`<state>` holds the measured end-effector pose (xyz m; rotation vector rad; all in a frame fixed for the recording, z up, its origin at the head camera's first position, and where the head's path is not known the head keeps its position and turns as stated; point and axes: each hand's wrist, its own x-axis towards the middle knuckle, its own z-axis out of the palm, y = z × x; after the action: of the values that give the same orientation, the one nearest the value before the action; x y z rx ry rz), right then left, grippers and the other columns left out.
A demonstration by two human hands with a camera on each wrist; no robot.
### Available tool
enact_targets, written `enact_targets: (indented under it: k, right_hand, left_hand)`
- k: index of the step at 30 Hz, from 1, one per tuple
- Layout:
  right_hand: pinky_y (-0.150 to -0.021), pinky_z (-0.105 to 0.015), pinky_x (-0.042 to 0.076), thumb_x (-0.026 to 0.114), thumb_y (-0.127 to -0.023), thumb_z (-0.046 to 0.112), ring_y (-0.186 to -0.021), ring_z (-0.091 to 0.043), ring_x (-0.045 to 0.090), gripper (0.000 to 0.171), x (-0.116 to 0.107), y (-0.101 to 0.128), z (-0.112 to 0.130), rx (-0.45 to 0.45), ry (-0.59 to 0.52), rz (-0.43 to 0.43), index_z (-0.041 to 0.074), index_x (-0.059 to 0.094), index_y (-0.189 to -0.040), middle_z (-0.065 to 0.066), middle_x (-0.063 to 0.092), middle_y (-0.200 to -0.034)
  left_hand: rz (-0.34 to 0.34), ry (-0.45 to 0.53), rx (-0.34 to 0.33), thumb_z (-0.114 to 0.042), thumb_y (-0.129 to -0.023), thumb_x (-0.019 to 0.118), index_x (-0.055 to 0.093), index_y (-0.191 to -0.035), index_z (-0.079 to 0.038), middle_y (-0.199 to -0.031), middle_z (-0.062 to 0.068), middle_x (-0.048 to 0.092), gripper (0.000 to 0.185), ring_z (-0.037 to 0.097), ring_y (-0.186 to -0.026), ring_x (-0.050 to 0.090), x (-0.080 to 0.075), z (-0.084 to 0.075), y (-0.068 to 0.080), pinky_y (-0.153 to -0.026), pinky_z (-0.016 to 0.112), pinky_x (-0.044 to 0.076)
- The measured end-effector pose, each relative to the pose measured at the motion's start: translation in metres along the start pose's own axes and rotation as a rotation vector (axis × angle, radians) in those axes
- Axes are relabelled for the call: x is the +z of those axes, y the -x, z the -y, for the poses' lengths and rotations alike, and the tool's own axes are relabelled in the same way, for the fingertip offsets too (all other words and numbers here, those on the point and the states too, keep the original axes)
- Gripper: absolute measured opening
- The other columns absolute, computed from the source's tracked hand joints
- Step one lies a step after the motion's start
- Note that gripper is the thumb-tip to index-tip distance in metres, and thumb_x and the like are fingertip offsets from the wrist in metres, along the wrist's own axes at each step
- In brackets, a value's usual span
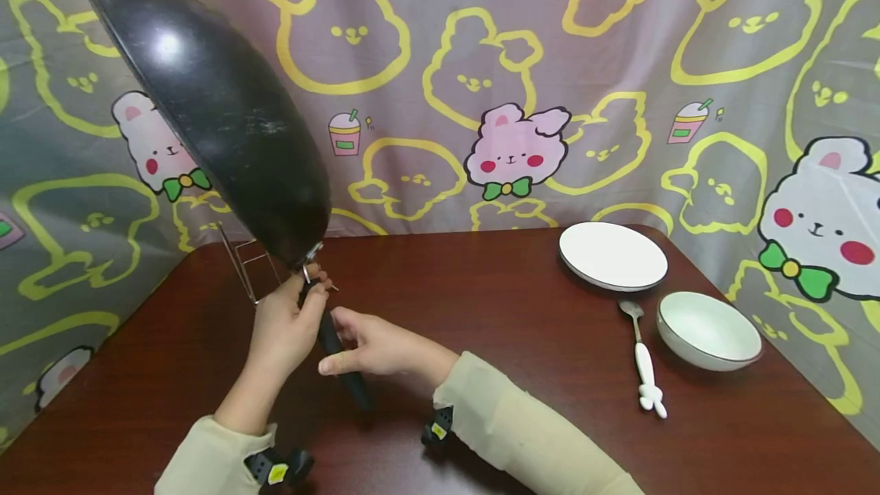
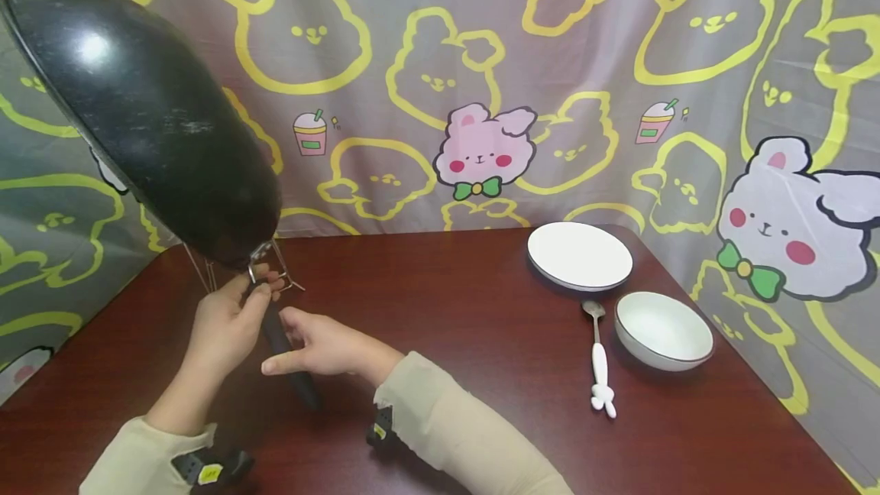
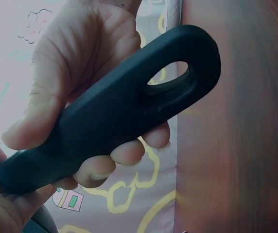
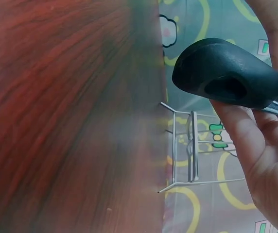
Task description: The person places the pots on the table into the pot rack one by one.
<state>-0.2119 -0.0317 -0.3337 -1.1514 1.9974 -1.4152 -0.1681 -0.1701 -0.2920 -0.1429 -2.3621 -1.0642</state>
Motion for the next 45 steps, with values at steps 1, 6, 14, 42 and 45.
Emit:
enact_targets:
  k: [1, 6, 14, 42, 45]
  right_hand:
    - [-0.064, -0.018, 0.045, 0.066, -0.084, 0.008, -0.07, -0.004, 0.054, 0.032, 0.001, -0.001, 0.001, 0.005, 0.01, 0.0, 0.005, 0.046, -0.108, -0.002, 0.063, -0.084]
    - [-0.064, -0.017, 0.045, 0.068, -0.083, 0.011, -0.069, -0.004, 0.056, 0.031, 0.003, -0.007, 0.004, 0.021, 0.04, -0.007, 0.007, 0.047, -0.105, 0.001, 0.063, -0.082]
    - [-0.052, -0.02, 0.042, 0.068, -0.082, 0.008, -0.057, -0.008, 0.051, 0.029, 0.009, -0.015, 0.006, 0.093, -0.032, -0.015, 0.005, 0.047, -0.102, 0.0, 0.058, -0.072]
    - [-0.049, -0.033, 0.053, 0.066, -0.084, 0.008, -0.064, -0.013, 0.06, 0.023, 0.013, -0.027, 0.024, 0.282, -0.159, -0.006, 0.007, 0.048, -0.099, -0.004, 0.062, -0.075]
    - [-0.049, -0.032, 0.053, 0.066, -0.084, 0.009, -0.064, -0.013, 0.06, 0.024, 0.012, -0.027, 0.025, 0.298, -0.131, 0.002, 0.007, 0.048, -0.099, -0.005, 0.061, -0.074]
  left_hand:
    - [-0.002, 0.002, -0.004, -0.011, -0.091, 0.048, 0.061, -0.11, 0.006, -0.101, 0.021, 0.067, 0.029, 0.034, -0.096, 0.064, -0.001, 0.001, 0.0, -0.085, 0.046, 0.048]
    - [-0.01, -0.018, 0.004, -0.011, -0.092, 0.046, 0.061, -0.108, 0.005, -0.098, 0.02, 0.068, 0.027, 0.033, -0.09, 0.066, -0.006, 0.006, -0.001, -0.08, 0.045, 0.05]
    - [0.014, -0.033, 0.005, -0.011, -0.092, 0.046, 0.061, -0.108, 0.005, -0.095, 0.018, 0.069, 0.028, 0.03, -0.09, 0.066, -0.01, 0.017, -0.004, -0.072, 0.005, 0.04]
    - [0.103, 0.114, -0.173, -0.013, -0.095, 0.041, 0.059, -0.11, 0.012, -0.102, 0.026, 0.066, 0.034, -0.014, -0.074, 0.055, -0.017, 0.029, -0.015, -0.07, 0.001, 0.041]
    - [0.116, 0.092, -0.198, -0.015, -0.096, 0.04, 0.058, -0.112, 0.012, -0.103, 0.025, 0.066, 0.036, 0.003, -0.082, 0.065, -0.017, 0.029, -0.014, -0.07, 0.0, 0.04]
